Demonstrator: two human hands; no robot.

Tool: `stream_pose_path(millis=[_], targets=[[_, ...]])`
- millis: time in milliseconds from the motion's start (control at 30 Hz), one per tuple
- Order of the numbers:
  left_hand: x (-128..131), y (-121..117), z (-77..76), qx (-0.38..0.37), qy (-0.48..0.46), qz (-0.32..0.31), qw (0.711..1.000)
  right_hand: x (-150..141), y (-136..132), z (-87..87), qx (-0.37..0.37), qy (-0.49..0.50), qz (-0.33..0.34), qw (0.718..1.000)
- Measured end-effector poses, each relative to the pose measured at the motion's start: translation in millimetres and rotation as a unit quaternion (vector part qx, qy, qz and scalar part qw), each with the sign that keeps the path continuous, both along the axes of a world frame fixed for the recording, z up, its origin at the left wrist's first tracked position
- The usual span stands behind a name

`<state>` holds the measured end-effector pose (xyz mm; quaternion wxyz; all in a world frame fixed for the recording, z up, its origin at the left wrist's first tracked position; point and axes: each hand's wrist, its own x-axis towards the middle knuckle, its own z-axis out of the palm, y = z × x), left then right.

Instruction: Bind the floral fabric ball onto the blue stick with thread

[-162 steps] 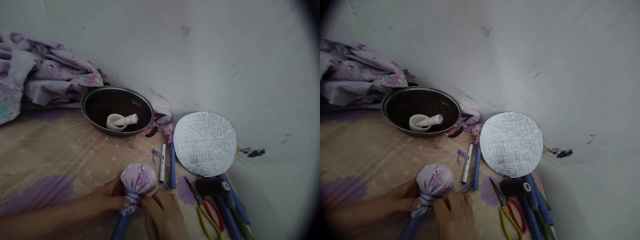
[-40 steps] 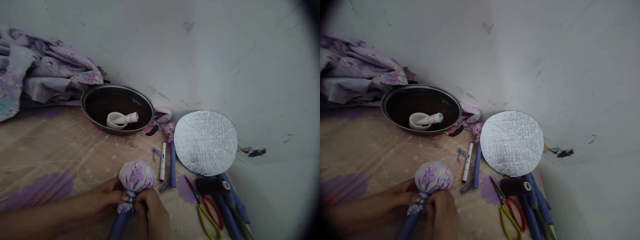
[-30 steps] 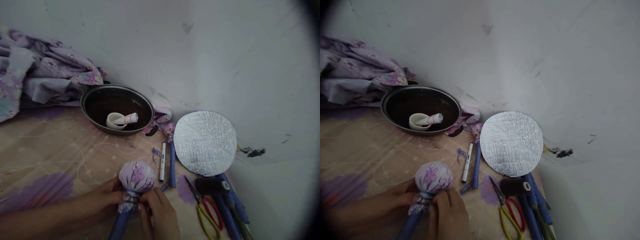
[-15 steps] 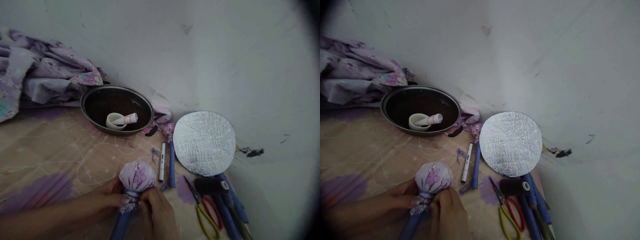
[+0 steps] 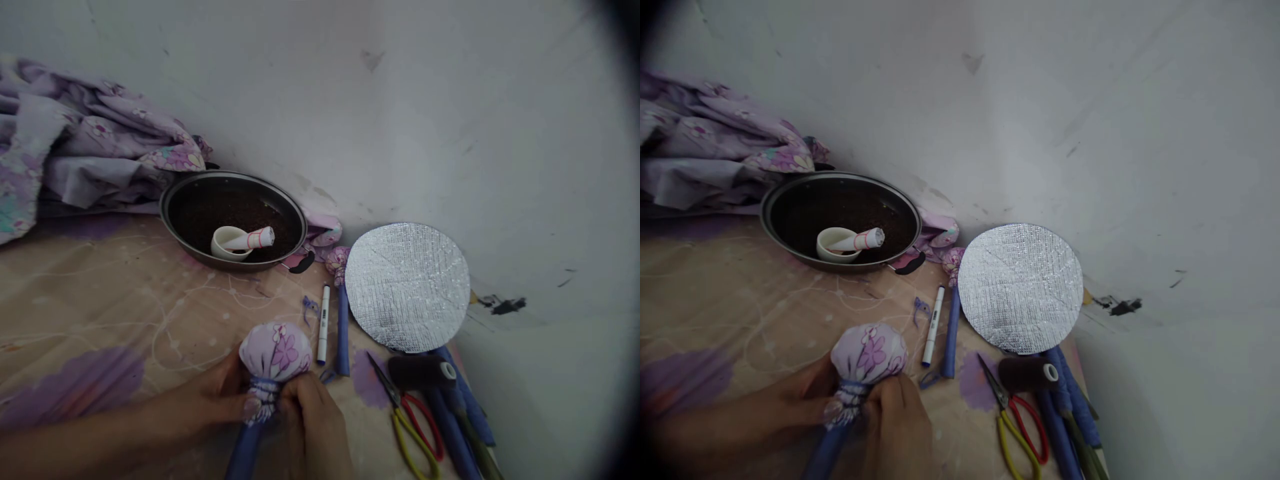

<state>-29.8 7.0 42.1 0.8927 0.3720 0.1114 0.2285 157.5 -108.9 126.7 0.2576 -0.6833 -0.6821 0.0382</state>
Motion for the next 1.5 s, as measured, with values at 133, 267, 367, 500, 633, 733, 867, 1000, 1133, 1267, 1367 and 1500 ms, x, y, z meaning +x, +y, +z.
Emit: stream_pose_path(millis=[133, 267, 367, 500, 633, 733, 867, 1000, 1133, 1267, 1367, 1500], targets=[[0, 0, 1.9, 0.019, 0.006, 0.000, 1.000, 5, -2, 11.4, 0.030, 0.021, 0.023, 0.999], [2, -3, -0.2, 0.036, 0.001, 0.012, 0.999, -3, -2, 13.9, 0.084, -0.002, 0.021, 0.996], [4, -9, -10.1, 0.028, -0.011, 0.030, 0.999, -18, 2, 4.1, 0.122, -0.061, -0.009, 0.991], [5, -12, -19.4, 0.049, -0.046, 0.049, 0.997, -40, 14, -13.8, 0.236, -0.088, -0.100, 0.963], [6, -11, -18.2, 0.064, -0.042, 0.034, 0.997, -53, 23, -21.6, 0.264, -0.084, -0.107, 0.955], [6, -13, -13.5, 0.067, -0.053, 0.041, 0.996, -52, 24, -16.8, 0.302, -0.025, -0.092, 0.949], [6, -14, -9.6, 0.049, -0.052, 0.020, 0.997, -38, 22, -5.5, 0.274, 0.015, -0.066, 0.959], [9, -16, -22.0, 0.042, -0.070, 0.038, 0.996, -30, 20, -4.5, 0.253, -0.063, -0.064, 0.963], [11, -21, -40.9, 0.014, -0.053, 0.073, 0.996, -37, 20, -10.9, 0.261, -0.091, -0.080, 0.958], [10, -24, -47.4, -0.006, -0.040, 0.090, 0.995, -49, 22, -14.6, 0.264, -0.091, -0.100, 0.955], [8, -25, -43.0, 0.001, -0.047, 0.087, 0.995, -50, 22, -7.0, 0.291, -0.045, -0.099, 0.951], [10, -24, -36.3, 0.005, -0.068, 0.070, 0.995, -29, 16, 18.1, 0.257, 0.021, -0.059, 0.964]])
